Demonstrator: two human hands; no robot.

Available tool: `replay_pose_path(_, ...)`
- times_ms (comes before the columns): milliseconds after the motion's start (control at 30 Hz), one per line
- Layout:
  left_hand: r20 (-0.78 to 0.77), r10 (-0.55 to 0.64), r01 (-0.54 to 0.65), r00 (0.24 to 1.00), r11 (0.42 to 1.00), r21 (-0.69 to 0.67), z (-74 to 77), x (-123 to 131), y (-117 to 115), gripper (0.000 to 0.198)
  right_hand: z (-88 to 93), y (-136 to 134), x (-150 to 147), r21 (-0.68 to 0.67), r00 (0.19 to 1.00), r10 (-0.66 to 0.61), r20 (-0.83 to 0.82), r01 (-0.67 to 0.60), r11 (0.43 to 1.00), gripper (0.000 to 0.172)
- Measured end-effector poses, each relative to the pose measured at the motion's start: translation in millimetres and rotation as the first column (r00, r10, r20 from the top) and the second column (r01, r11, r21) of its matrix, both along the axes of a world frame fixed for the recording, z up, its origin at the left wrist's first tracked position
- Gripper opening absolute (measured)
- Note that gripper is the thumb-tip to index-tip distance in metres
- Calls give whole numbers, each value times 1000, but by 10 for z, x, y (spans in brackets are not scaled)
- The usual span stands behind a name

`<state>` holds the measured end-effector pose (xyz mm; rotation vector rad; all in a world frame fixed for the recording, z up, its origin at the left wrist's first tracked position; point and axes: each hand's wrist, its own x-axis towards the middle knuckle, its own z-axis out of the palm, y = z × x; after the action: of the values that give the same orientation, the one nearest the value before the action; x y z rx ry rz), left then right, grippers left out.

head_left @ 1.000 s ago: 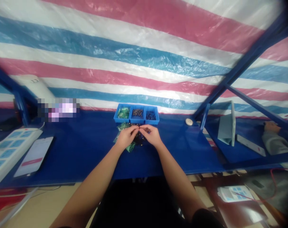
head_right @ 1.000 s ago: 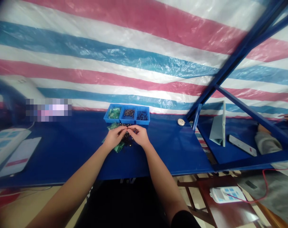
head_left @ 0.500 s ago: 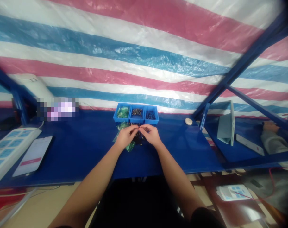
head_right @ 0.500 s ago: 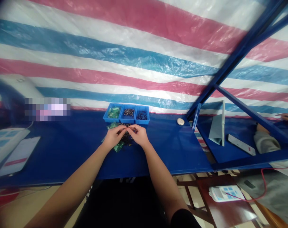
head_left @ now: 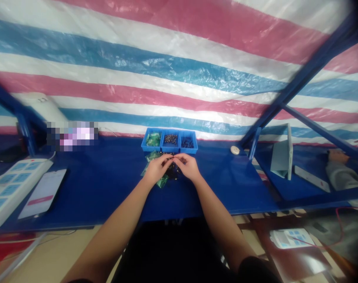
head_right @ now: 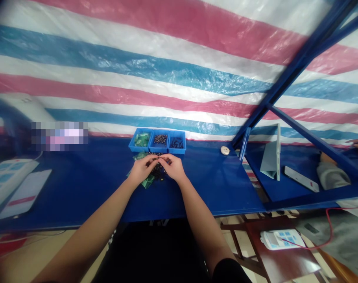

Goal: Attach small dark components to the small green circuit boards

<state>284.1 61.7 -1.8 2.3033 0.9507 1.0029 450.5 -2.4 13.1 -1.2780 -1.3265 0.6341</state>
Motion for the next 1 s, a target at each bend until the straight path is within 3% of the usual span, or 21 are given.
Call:
replay_pose_path(533,10,-7,7,1000,1000,-6,61,-2,-25,29,16,-2,0,-4,1000,-11,-7,11,1000,27)
replay_pose_path(1000,14,-8,8,1000,1000,10,19,-3,0,26,-23,10,-1,-7,999,-1,-37,0,1000,27)
